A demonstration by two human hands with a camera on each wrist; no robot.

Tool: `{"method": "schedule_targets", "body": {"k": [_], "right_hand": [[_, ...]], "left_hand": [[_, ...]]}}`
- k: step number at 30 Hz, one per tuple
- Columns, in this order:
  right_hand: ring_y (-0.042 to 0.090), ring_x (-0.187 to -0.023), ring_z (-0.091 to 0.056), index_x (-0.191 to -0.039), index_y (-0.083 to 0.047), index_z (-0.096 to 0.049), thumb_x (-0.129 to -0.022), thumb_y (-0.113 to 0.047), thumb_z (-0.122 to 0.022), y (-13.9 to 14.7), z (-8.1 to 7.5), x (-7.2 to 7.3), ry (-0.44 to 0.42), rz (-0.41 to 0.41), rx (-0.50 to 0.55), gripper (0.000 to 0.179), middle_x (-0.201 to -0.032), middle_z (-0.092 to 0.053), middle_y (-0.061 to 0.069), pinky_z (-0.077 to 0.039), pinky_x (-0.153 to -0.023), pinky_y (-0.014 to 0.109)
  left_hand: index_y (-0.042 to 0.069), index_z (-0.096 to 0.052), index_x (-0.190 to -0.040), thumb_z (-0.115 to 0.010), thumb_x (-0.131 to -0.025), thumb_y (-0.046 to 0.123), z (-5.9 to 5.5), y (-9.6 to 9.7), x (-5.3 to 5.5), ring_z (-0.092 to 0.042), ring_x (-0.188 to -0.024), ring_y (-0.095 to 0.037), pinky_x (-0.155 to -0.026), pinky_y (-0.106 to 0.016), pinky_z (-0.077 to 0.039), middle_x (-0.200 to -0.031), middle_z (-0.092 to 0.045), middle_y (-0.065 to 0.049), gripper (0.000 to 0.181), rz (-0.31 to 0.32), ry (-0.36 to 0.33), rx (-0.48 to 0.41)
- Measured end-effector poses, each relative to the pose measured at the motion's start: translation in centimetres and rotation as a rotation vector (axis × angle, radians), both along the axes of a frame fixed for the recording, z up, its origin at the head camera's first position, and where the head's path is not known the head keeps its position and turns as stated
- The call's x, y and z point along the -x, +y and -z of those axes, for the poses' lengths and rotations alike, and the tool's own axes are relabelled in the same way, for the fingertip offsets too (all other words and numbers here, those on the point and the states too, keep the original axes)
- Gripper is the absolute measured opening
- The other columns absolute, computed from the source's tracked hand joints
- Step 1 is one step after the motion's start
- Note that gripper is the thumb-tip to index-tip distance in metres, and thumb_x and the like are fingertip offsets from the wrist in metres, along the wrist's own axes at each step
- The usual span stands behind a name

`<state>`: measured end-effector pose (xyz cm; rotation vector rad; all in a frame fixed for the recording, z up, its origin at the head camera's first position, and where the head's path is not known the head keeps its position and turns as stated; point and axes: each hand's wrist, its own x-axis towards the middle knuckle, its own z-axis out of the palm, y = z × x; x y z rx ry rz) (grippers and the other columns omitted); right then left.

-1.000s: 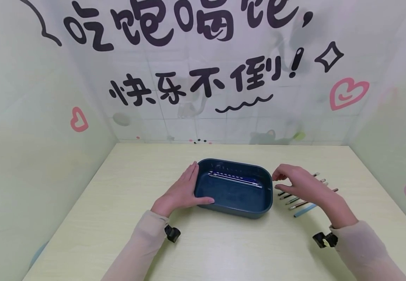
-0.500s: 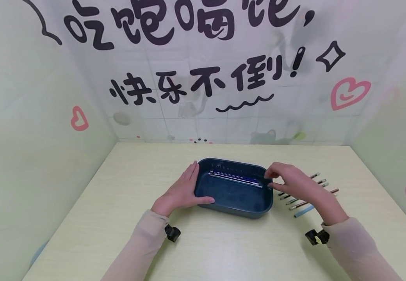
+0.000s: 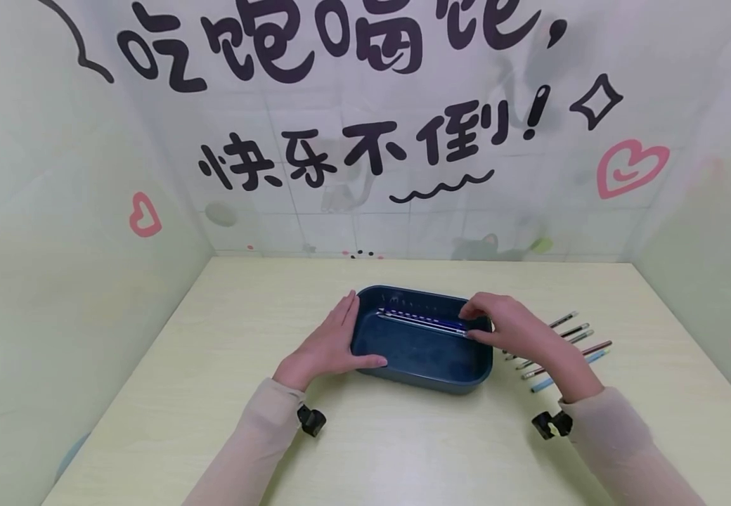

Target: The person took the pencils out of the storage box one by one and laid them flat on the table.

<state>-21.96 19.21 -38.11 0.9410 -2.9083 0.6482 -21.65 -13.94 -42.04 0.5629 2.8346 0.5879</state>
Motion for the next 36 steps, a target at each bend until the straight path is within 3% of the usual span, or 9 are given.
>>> {"method": "schedule_targets", "body": {"k": [13, 36], "right_hand": [[0.028, -0.104, -0.068, -0.115, -0.001, -0.067, -0.087, -0.014, -0.077, -2.1, 1.2, 1.1, -0.031, 0.002, 0.053, 0.032, -0.111, -0.071, 0.012, -0.057, -0.092, 0.045], [0.025, -0.095, -0.067, -0.112, 0.000, -0.067, -0.083, -0.011, -0.080, -4.2, 4.0, 3.0, -0.068, -0.011, 0.119, 0.033, -0.106, -0.071, 0.012, -0.058, -0.086, 0.042]], "left_hand": [[0.005, 0.000, -0.160, -0.070, -0.078, 0.070, -0.2, 0.0, -0.1, -0.003, -0.158, -0.027, -0.127, -0.046, -0.018, -0.170, 0.006, -0.010, 0.126, -0.003, 0.003, 0.002], [0.005, -0.002, -0.160, -0.070, -0.077, 0.071, -0.1, 0.0, -0.2, -0.004, -0.158, -0.028, -0.127, -0.047, -0.020, -0.170, 0.004, -0.010, 0.126, -0.011, 0.007, -0.006]]}}
